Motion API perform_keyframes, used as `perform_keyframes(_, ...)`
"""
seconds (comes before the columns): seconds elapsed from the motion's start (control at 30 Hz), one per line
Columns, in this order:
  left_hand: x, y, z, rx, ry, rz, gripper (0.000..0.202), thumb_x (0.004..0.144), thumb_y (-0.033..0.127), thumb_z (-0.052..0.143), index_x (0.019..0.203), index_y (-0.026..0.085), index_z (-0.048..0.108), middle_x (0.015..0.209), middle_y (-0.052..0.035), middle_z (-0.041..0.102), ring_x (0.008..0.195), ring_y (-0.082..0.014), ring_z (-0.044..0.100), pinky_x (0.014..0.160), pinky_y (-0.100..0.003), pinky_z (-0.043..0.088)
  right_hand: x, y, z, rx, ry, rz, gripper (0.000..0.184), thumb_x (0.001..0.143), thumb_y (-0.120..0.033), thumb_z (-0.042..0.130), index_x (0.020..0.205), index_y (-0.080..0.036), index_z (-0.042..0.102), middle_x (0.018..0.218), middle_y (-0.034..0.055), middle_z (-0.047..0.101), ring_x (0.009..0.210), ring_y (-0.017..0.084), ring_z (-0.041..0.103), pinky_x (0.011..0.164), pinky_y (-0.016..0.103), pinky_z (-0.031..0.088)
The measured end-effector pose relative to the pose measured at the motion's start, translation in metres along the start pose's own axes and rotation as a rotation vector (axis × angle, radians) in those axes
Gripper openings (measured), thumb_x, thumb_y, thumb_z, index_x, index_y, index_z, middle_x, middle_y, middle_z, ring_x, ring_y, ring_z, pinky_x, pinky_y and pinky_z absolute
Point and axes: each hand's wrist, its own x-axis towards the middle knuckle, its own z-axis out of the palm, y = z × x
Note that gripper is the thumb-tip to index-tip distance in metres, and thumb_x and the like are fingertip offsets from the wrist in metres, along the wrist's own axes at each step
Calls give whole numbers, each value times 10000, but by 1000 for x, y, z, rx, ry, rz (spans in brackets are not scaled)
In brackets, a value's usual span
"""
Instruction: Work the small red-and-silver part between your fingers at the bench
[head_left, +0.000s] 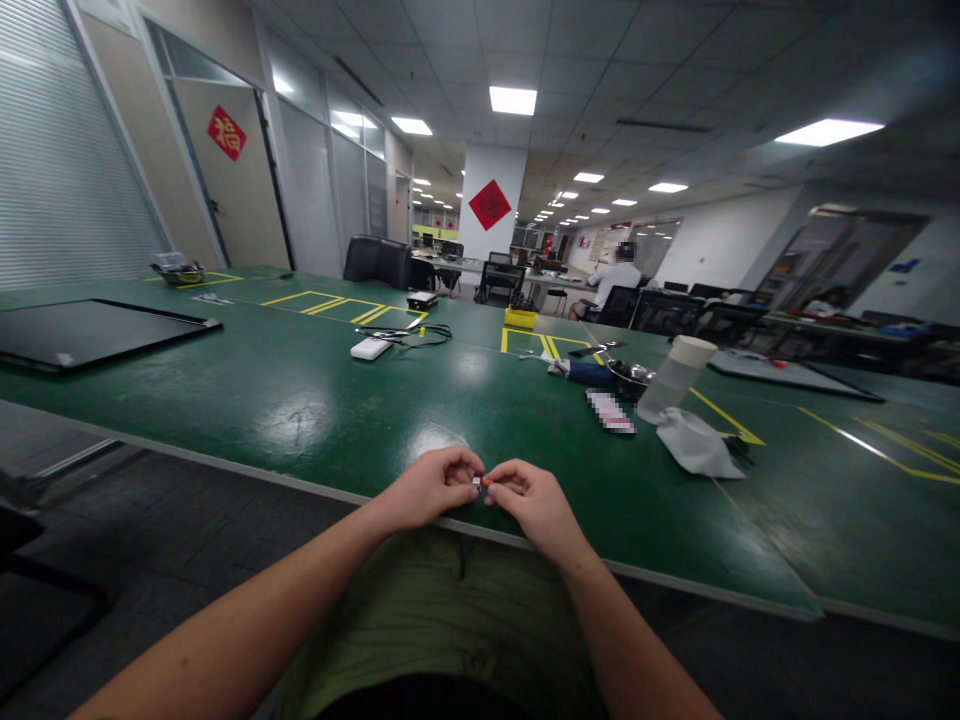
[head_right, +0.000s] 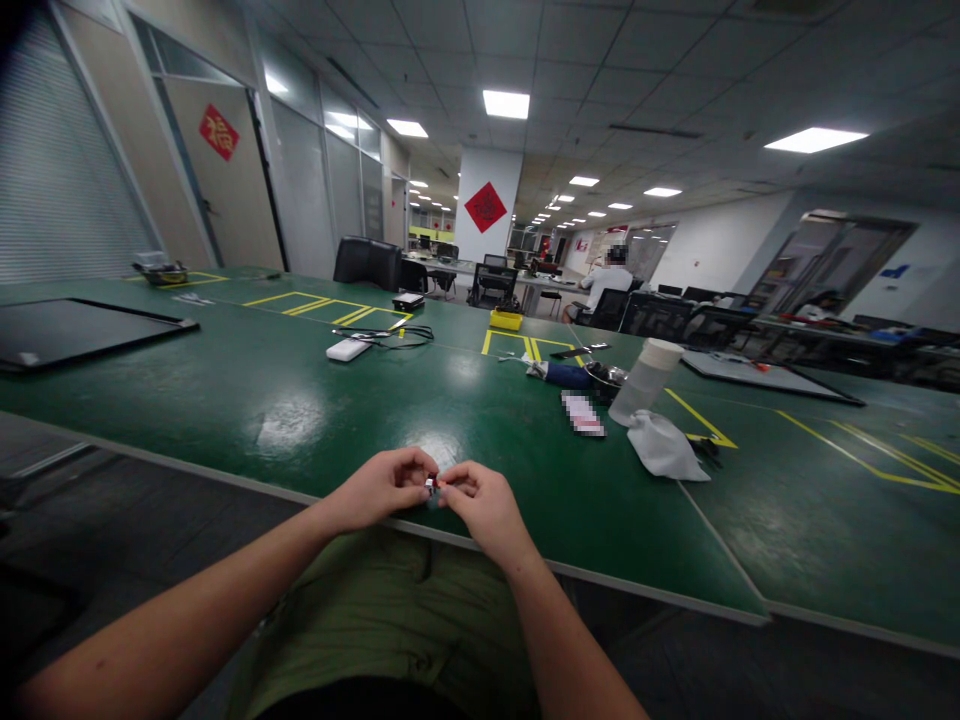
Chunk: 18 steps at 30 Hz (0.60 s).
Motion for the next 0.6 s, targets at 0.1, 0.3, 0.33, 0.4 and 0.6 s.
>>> perform_keyframes(0.1,0,-1,-1,9,41,8,229,739,194,620,959,140,586,679,20,548,606,-85,491,558,-188,377,0,-1,0,18,5,10,190,744,-296,659,853,-144,626,764,40,683,699,174,674,670,289,514)
perform_keyframes(0.3,1,2,0,-37,63,7,256,725,180,610,975,135,573,724,4,579,632,-93,524,584,-200,404,0,1,-1,-45,-3,-5,194,731,-295,660,852,-146,630,734,21,665,660,153,650,635,267,498)
perform_keyframes(0.33,1,2,1,-49,55,5,255,727,179,606,976,135,571,732,1,586,639,-95,531,593,-203,409,0,1,-1,-62,-2,-7,189,731,-292,658,850,-148,631,720,17,661,653,150,644,628,262,493)
perform_keyframes(0.4,0,2,2,-64,39,3,259,732,176,597,987,137,571,728,3,587,627,-92,530,583,-200,402,-1,1,-1,-76,1,-6,182,735,-290,650,851,-152,631,707,13,657,651,148,636,624,261,488)
perform_keyframes(0.6,-1,4,2,-51,-5,10,268,753,176,571,1018,141,591,710,6,585,609,-87,517,553,-192,367,0,2,-1,-51,-3,-7,194,728,-282,652,871,-153,628,677,5,650,645,150,628,623,266,482)
